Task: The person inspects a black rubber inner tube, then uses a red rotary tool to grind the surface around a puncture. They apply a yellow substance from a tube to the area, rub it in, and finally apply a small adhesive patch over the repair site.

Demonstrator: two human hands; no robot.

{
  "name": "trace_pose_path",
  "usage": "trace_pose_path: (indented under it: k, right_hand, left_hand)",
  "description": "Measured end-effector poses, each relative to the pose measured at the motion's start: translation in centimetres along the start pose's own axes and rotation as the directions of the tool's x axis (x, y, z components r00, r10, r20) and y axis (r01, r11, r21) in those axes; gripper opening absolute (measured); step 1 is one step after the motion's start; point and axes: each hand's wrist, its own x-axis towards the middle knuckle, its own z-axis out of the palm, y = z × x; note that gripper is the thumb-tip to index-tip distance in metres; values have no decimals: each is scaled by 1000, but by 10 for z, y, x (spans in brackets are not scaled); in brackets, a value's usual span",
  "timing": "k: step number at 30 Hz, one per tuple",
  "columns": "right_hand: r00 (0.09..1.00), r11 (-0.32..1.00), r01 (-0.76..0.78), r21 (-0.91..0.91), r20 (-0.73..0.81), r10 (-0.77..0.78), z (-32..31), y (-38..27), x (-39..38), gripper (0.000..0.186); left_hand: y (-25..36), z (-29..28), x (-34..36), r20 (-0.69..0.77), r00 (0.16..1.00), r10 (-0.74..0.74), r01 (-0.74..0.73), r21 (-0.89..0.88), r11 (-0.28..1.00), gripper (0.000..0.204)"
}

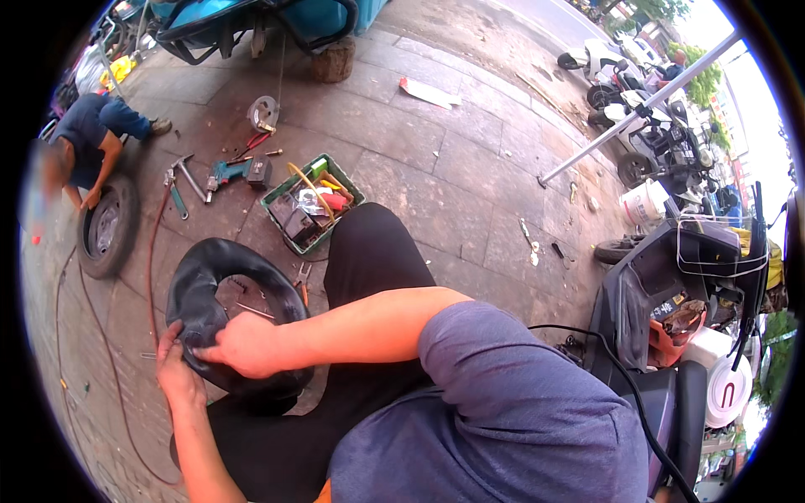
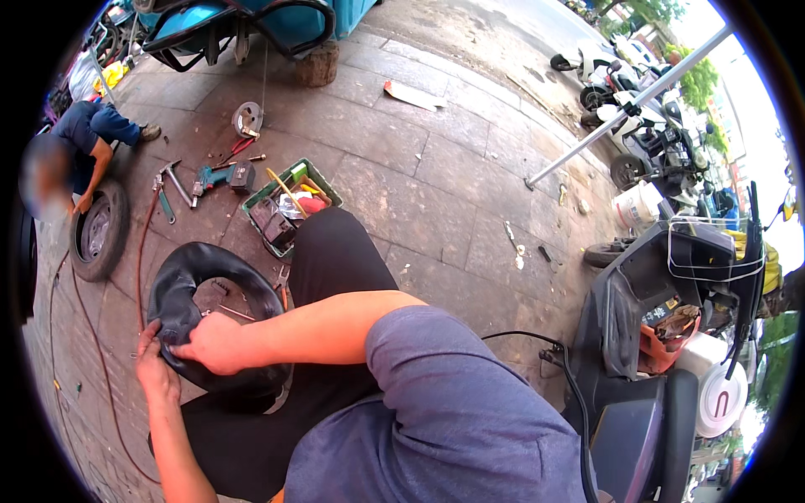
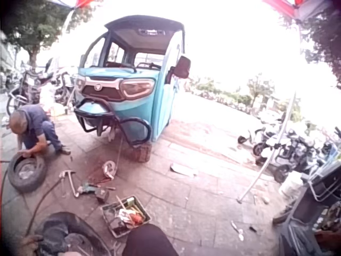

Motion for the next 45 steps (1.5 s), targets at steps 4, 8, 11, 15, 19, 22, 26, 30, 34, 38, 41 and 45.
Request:
trace_pose_path:
  k: [4, 8, 11, 15, 19, 22, 26, 30, 34, 38, 41, 45]
  right_hand:
    - [998, 998, -55, -1, -25, 55, -3, 7, 6, 59]
    - [997, 996, -82, 22, -3, 83, -5, 2, 7, 59]
    - [997, 998, -44, 45, 64, 41, -17, 3, 2, 60]
    - [997, 997, -64, 38, 46, 62, -16, 2, -3, 60]
    - [999, 999, 15, 41, -37, -13, -5, 9, 1, 55]
    - [994, 994, -109, 9, 26, 108, -23, -4, 14, 50]
    - [982, 1000, 19, 0, -186, -19, 3, 16, 7, 56]
    - [989, 999, -26, -33, -149, 21, 7, 17, 11, 61]
    - [989, 1000, 21, -1, -146, -21, 4, 18, 9, 59]
    - [990, 998, 5, -59, -144, -13, 2, 19, 5, 58]
    - [995, 998, 11, -60, -100, -17, 1, 14, 0, 59]
    - [989, 996, 10, -87, -144, -22, 4, 23, 3, 55]
  left_hand:
    - [2, -3, 4, 20, 1000, -10, 10, 14, 1000, 41]
    - [-2, -6, 4, 32, 999, -13, 13, 4, 1000, 40]
    - [0, 5, -3, -12, 999, 31, -31, 42, 999, 40]
    - [2, 13, -5, 22, 999, 42, -43, 55, 998, 40]
    - [-15, -5, 8, -28, 998, 54, -53, 14, 998, 38]
    - [-1, -4, 4, -27, 999, 25, -24, 47, 999, 38]
    - [9, 23, -1, -43, 995, 86, -84, 65, 994, 32]
    - [5, 24, -1, -44, 999, -16, 15, -27, 1000, 35]
    - [8, 24, -2, -31, 999, -17, 17, 13, 1000, 35]
    - [15, 32, -8, -33, 999, -41, 42, 11, 999, 35]
    - [13, 32, -10, -44, 998, -50, 50, 12, 999, 35]
    - [16, 32, -7, -39, 998, -51, 51, -6, 999, 36]
